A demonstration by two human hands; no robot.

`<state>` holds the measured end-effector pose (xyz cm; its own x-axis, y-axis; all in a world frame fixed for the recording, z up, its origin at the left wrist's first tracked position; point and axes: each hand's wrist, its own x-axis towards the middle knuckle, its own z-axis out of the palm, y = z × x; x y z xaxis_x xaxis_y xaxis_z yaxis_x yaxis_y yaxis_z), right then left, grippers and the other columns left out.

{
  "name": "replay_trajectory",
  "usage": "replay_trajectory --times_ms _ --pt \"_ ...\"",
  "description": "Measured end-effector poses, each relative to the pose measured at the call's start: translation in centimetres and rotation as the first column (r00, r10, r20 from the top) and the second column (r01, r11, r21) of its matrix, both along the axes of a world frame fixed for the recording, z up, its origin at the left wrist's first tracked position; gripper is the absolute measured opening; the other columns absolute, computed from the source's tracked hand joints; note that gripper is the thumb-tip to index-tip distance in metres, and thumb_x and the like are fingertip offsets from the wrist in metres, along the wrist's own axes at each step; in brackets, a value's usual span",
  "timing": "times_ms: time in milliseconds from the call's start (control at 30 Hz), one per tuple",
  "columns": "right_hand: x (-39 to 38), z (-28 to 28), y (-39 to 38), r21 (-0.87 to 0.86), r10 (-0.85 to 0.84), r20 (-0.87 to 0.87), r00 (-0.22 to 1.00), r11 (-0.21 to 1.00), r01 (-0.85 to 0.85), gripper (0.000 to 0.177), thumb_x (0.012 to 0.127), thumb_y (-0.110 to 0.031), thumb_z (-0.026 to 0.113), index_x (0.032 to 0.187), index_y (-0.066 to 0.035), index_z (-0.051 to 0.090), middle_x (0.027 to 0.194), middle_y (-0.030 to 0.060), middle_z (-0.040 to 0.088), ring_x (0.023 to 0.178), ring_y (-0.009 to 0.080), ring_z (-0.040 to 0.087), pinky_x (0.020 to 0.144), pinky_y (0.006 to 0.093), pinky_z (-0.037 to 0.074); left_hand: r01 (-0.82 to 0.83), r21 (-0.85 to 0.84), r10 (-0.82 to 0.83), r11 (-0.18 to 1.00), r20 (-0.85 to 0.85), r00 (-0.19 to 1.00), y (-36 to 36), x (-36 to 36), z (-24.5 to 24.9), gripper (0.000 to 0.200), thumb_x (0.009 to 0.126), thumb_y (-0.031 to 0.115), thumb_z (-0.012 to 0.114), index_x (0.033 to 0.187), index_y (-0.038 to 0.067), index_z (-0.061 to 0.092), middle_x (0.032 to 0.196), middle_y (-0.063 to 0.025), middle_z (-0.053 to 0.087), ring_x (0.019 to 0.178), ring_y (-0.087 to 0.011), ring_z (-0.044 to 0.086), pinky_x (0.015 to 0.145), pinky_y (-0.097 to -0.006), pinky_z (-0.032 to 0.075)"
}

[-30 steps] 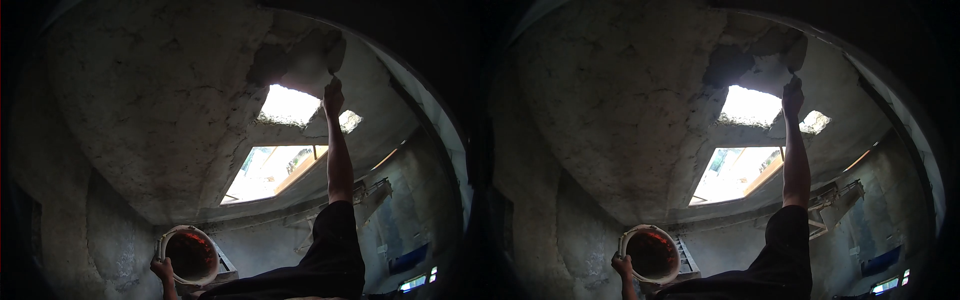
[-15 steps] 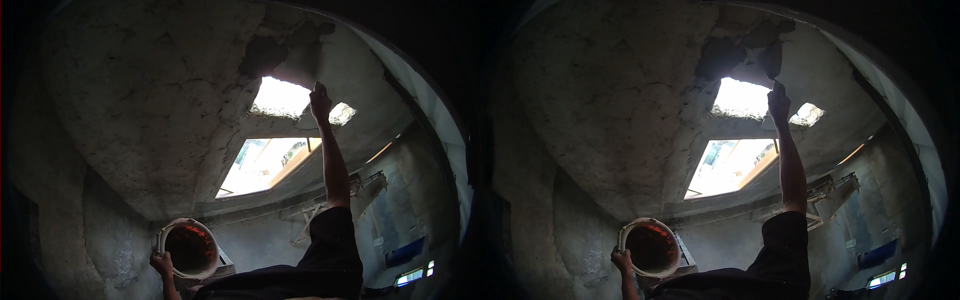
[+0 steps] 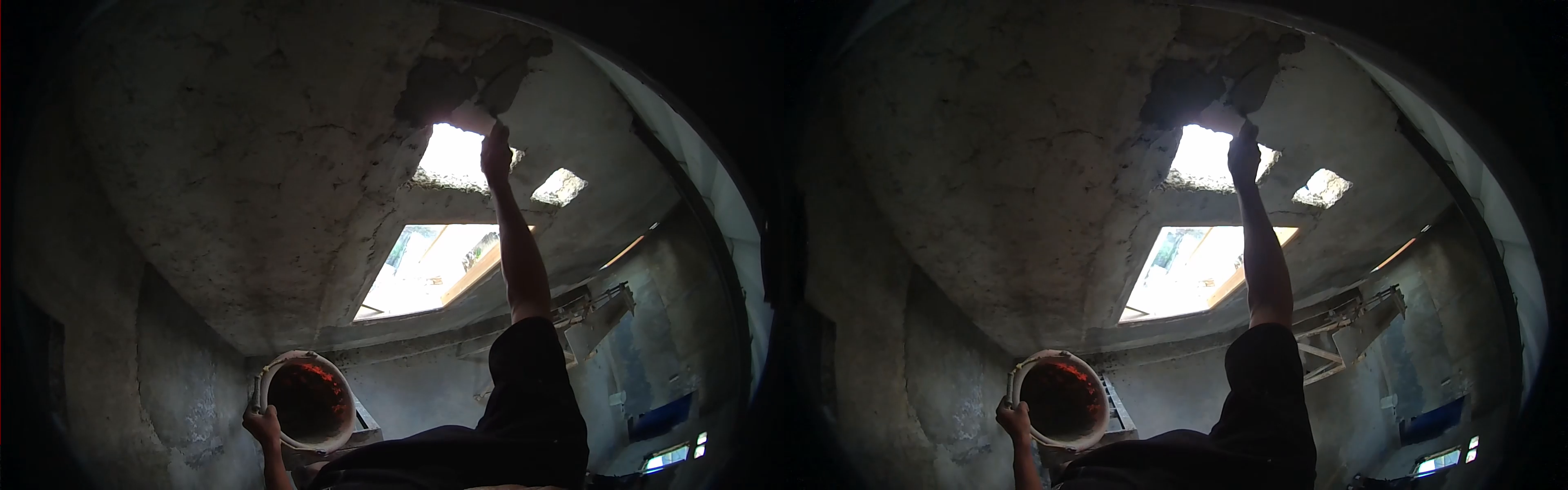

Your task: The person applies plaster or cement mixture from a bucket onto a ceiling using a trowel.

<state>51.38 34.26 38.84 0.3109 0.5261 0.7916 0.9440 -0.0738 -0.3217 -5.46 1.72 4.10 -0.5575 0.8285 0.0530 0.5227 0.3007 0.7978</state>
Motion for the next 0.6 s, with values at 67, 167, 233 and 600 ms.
replay_trajectory --times_ms 67,167,233,600 --pt "1.5 -4.4 -1.0 0.137 0.135 0.177 0.975 0.978 -0.16 0.054 0.083 -0.014 0.06 0.129 -0.002 0.034 0.097 0.0261 0.06 0.079 0.0422 0.06 0.071 0.0456 0.049 -0.002 -0.025 0.002 1.0 0.008 1.0 -0.2 0.1 0.1 0.019 0.056 0.009 0.057 0.069 -0.004 0.055 0.065 -0.0212 0.058 0.063 -0.0406 0.058 0.063 -0.0461 0.045" --pt "0.3 -8.9 -5.6 -0.011 0.183 0.003 0.983 0.983 -0.183 0.044 0.086 -0.018 0.056 0.124 -0.002 0.039 0.098 0.025 0.059 0.091 0.0433 0.058 0.072 0.0475 0.047 -0.011 0.005 0.012 1.0 -0.034 0.999 -0.3 -0.1 -0.4 0.021 0.057 0.011 0.058 0.07 -0.005 0.055 0.067 -0.0226 0.058 0.066 -0.0422 0.058 0.063 -0.0465 0.045" --pt "-1.6 -13.1 -9.6 0.025 0.154 -0.015 0.988 0.988 -0.153 0.041 0.087 -0.023 0.056 0.119 -0.002 0.042 0.085 0.0219 0.061 0.073 0.0372 0.063 0.06 0.0414 0.049 -0.004 -0.001 0.004 1.0 -0.042 0.999 -0.4 0.2 1.2 0.022 0.057 0.011 0.059 0.071 -0.005 0.055 0.067 -0.0233 0.058 0.066 -0.0429 0.057 0.064 -0.0467 0.045" --pt "-19.6 -24.4 -38.6 -0.441 -0.207 -0.868 0.451 0.739 -0.509 0.018 0.084 -0.014 0.057 0.099 -0.004 0.054 0.068 0.0009 0.054 0.048 0.0068 0.049 0.041 0.0233 0.042 0.191 0.046 -0.196 0.981 0.156 0.968 -0.6 -0.5 2.9 0.042 0.066 0.013 0.068 0.103 -0.005 0.061 0.097 -0.0212 0.065 0.092 -0.0363 0.063 0.081 -0.0412 0.048"
